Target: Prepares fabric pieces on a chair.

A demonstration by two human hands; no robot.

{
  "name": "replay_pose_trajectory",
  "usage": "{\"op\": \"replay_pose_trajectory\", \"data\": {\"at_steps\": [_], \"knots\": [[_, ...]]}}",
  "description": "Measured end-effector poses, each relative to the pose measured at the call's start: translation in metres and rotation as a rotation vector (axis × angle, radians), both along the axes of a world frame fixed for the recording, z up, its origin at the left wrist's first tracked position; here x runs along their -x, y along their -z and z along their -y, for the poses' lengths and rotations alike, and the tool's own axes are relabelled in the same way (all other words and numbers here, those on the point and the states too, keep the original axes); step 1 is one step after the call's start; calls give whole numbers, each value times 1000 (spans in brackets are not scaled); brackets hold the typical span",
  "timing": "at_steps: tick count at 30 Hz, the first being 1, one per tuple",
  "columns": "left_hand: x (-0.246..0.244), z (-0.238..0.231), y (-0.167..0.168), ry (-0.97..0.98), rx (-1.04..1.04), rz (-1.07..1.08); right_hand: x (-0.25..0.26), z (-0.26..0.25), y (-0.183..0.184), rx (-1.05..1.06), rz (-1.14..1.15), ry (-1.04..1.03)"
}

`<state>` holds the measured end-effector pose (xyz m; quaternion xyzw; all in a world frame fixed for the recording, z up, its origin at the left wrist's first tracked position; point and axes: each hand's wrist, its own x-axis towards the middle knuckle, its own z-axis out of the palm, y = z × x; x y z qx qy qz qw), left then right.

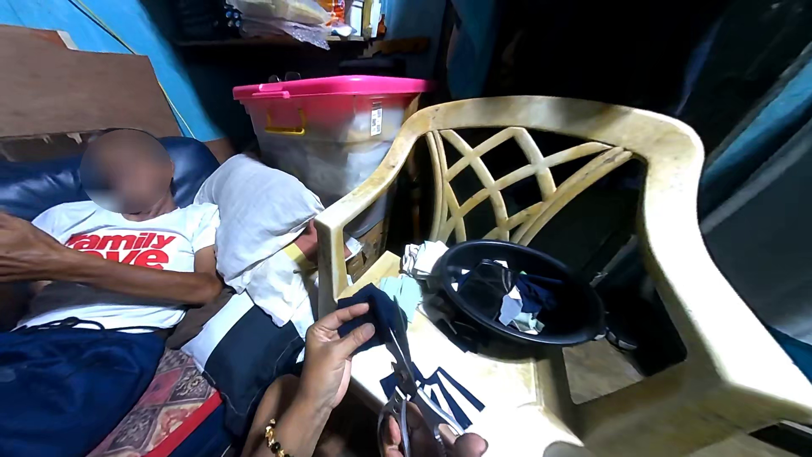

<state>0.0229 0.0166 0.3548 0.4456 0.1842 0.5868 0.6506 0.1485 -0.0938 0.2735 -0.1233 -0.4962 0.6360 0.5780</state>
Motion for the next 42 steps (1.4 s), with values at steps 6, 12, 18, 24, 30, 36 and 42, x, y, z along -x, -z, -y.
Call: {"op": "replay_pose_trajectory", "data": {"at_steps": [6, 12, 18, 24, 30, 36, 42], "knots": [[-2, 17, 12, 44, -40, -36, 2, -4, -1, -47, -55, 13], [-2, 22, 15, -3, 35, -25, 9, -1, -5, -6, -97, 60], [1, 21, 14, -8, 36, -24, 13, 6, -13, 172, -129, 137], [9, 7, 23, 43, -48, -167, -4, 23, -36, 229, 528, 898], [19, -44, 43, 83, -305, -766, -65, 40, -38, 543, 1485, 1396], [7, -78, 56, 250, -420, -1121, -96, 35, -13, 618, 1581, 1521], [7, -88, 58, 38, -537, -1399, -108, 28, -2, 677, 1585, 1513]]}}
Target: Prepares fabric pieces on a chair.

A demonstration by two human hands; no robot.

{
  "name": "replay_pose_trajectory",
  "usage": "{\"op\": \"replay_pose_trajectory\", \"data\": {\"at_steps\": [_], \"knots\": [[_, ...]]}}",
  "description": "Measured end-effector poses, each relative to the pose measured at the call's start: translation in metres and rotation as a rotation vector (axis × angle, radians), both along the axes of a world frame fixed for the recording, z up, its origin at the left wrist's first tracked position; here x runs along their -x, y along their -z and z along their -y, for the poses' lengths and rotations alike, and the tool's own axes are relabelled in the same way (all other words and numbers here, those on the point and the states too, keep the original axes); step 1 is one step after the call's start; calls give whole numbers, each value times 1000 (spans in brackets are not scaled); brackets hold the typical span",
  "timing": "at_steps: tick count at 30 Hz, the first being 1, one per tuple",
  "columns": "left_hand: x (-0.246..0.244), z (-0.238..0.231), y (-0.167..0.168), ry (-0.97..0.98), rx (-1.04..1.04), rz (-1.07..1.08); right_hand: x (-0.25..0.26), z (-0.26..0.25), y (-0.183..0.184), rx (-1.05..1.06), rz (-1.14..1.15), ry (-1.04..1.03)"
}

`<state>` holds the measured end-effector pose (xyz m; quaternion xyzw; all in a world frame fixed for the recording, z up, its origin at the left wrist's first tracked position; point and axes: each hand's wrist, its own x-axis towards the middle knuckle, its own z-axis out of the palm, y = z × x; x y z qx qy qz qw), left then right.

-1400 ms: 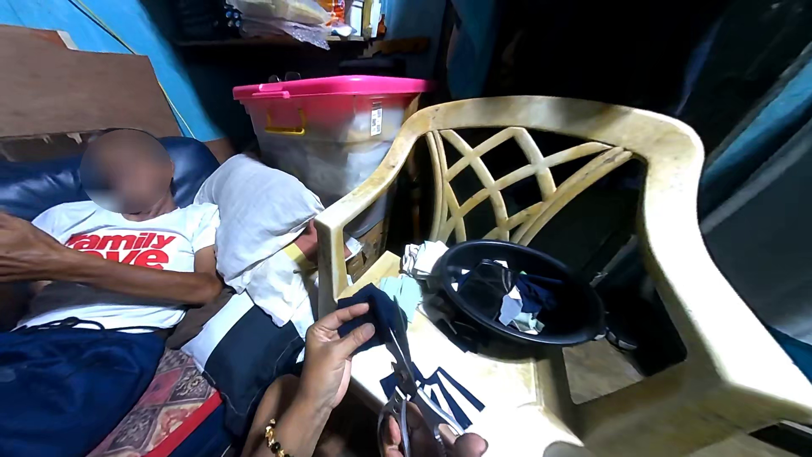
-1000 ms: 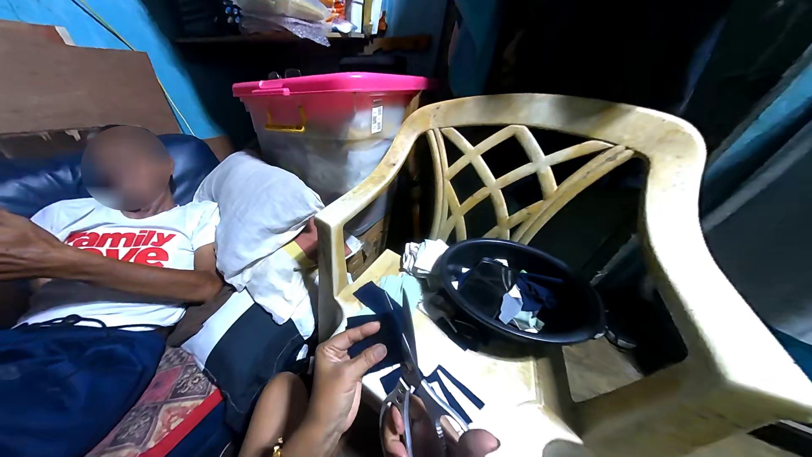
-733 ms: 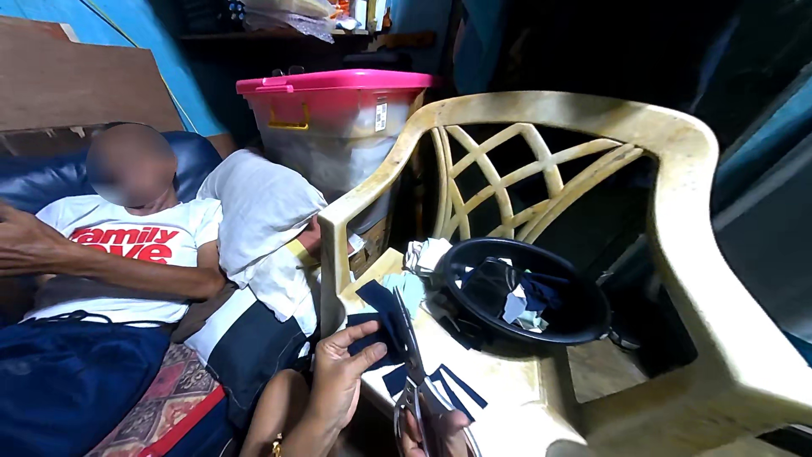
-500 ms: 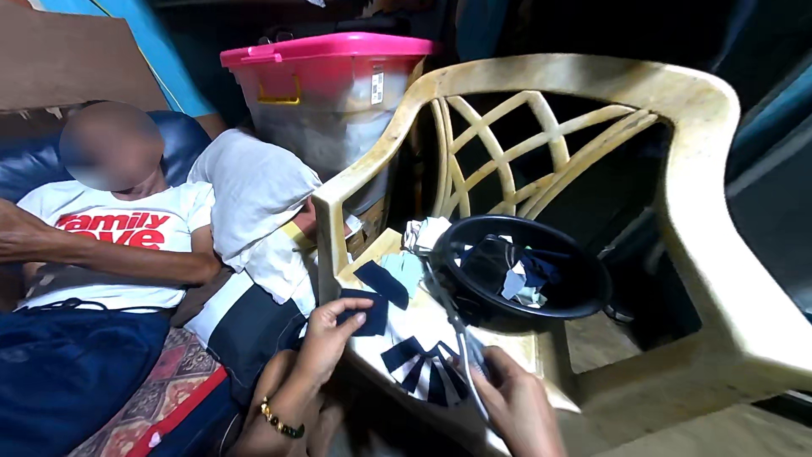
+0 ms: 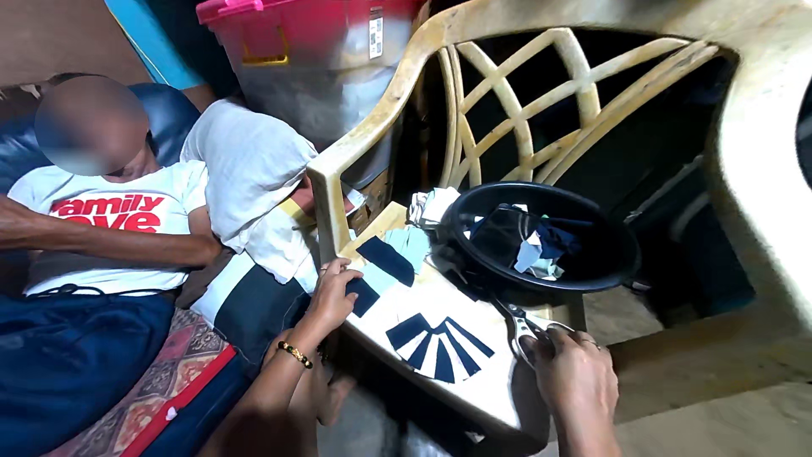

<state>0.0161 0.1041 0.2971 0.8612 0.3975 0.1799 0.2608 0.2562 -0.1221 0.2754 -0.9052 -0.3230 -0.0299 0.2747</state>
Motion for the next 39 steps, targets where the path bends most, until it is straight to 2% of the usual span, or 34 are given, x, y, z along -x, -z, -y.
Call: {"op": "replay_pose_trajectory", "data": {"at_steps": [3, 5, 13, 28, 34, 39], "knots": [[3, 5, 2, 7, -65, 89, -2, -4, 5, -3, -11, 10], [4, 4, 5, 51, -38, 109, -1, -7, 7, 1, -16, 16], [-3, -15, -3, -61, 76, -85, 1, -9, 2, 31, -25, 7], [-11, -7, -8, -110, 58, -66, 3, -5, 2, -14, -21, 8], [-9, -7, -9, -61, 58, -131, 6, -2, -5, -67, 12, -20], [2, -10, 9, 36, -125, 128, 13, 0, -8, -219, 116, -124]]}}
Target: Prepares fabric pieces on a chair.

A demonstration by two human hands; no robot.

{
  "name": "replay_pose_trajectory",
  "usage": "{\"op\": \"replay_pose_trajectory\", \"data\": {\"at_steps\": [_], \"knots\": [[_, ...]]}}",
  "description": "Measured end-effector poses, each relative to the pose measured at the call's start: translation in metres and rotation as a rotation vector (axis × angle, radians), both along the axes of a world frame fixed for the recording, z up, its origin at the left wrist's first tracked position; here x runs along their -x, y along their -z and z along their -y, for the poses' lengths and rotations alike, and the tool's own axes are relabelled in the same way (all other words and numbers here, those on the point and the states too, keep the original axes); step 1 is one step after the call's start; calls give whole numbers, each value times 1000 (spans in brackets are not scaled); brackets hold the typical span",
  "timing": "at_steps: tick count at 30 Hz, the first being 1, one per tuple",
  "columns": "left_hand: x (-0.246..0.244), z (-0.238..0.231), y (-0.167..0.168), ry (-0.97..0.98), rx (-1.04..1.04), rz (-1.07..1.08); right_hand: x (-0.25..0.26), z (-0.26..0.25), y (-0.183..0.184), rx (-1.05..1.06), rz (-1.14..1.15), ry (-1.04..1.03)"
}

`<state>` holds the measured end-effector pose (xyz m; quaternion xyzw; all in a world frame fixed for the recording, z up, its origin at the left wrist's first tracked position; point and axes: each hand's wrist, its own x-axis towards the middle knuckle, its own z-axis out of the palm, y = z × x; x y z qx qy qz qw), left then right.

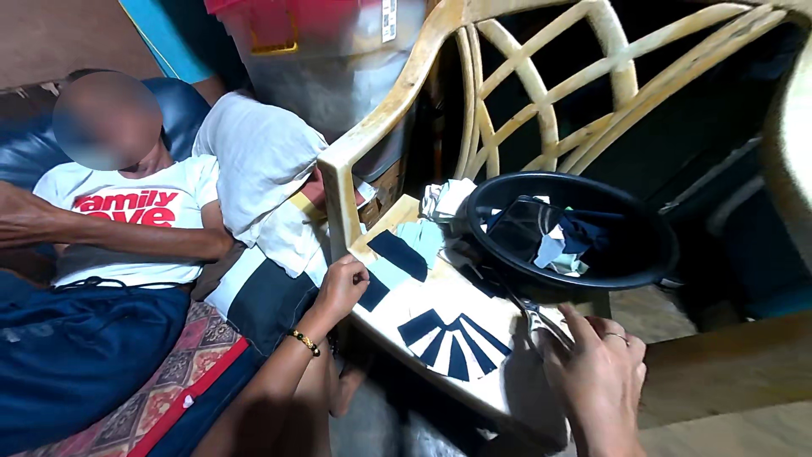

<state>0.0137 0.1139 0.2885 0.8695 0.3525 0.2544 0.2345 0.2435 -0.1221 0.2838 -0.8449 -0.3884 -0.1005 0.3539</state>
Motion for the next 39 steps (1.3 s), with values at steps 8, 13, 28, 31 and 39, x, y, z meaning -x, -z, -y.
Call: {"op": "replay_pose_trajectory", "data": {"at_steps": [8, 13, 28, 31, 39], "knots": [[8, 11, -6, 30, 146, 188, 31, -19, -3, -462, 35, -279], [7, 65, -41, 198, 596, 613, 77, -33, -12, -647, -681, -712], [4, 98, -51, 209, 598, 768, 87, -36, -13, -787, -1067, -729], [4, 102, -53, 152, 562, 751, 84, -38, -8, -819, -944, -716], [9, 100, -46, 233, 463, 693, 84, -35, -7, -791, -869, -726]]}}
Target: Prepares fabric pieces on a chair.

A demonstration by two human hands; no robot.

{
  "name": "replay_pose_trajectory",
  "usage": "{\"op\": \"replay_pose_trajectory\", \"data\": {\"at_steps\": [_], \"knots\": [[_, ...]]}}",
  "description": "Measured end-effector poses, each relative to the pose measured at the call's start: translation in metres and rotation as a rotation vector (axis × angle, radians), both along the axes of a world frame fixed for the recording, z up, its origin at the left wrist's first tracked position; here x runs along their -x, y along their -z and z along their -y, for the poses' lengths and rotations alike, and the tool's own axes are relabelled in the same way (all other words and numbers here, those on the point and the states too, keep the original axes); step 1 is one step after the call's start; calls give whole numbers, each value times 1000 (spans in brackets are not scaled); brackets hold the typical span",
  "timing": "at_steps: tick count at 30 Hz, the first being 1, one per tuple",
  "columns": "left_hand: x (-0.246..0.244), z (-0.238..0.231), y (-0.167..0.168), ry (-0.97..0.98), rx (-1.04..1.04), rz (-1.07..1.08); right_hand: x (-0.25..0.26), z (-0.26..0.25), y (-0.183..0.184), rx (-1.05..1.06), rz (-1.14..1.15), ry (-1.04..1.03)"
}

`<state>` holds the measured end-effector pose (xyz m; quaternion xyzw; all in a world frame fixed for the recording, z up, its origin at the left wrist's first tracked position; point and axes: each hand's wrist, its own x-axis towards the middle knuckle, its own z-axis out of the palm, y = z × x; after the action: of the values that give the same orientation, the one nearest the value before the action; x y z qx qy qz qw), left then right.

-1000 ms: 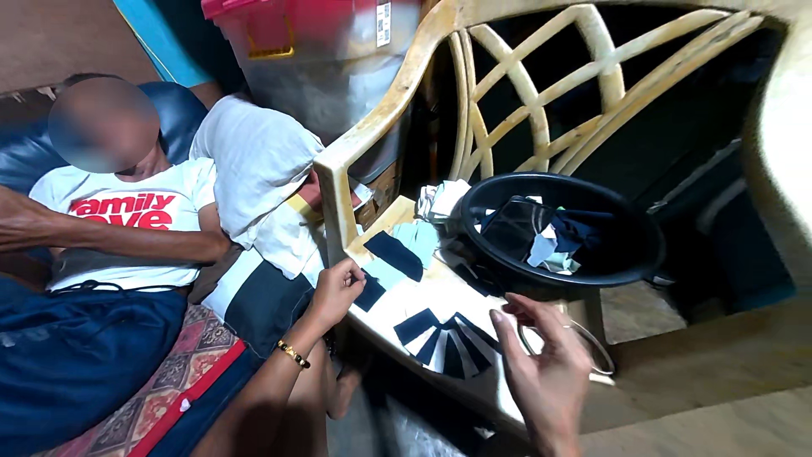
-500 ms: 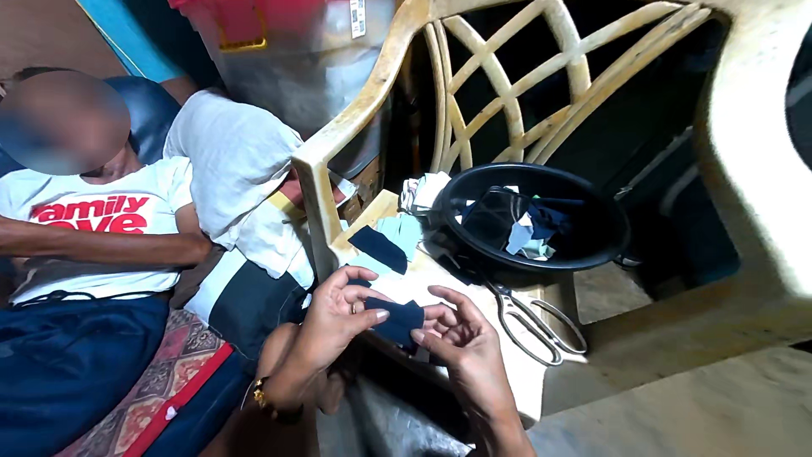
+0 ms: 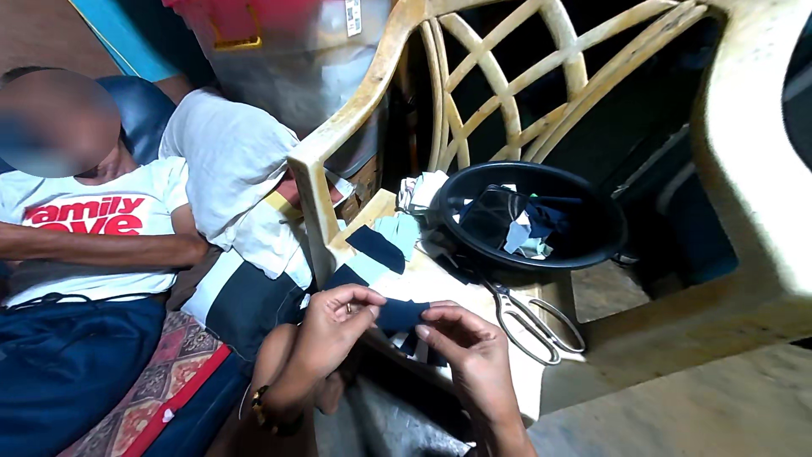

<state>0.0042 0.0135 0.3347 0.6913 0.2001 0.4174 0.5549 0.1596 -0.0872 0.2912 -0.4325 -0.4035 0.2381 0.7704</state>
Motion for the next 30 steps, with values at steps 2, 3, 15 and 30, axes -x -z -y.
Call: {"op": "replay_pose_trajectory", "data": {"at_steps": [2, 3, 15, 30], "knots": [[1, 0, 1, 15, -18, 15, 1, 0, -2, -7, 11, 12], [1, -1, 2, 19, -24, 20, 0, 0, -2, -12, 25, 6], [-25, -15, -15, 260, -63, -165, -18, 7, -3, 4, 126, -103], [-13, -51, 28, -112, -144, -524, -52, 28, -8, 280, 383, 213]]}}
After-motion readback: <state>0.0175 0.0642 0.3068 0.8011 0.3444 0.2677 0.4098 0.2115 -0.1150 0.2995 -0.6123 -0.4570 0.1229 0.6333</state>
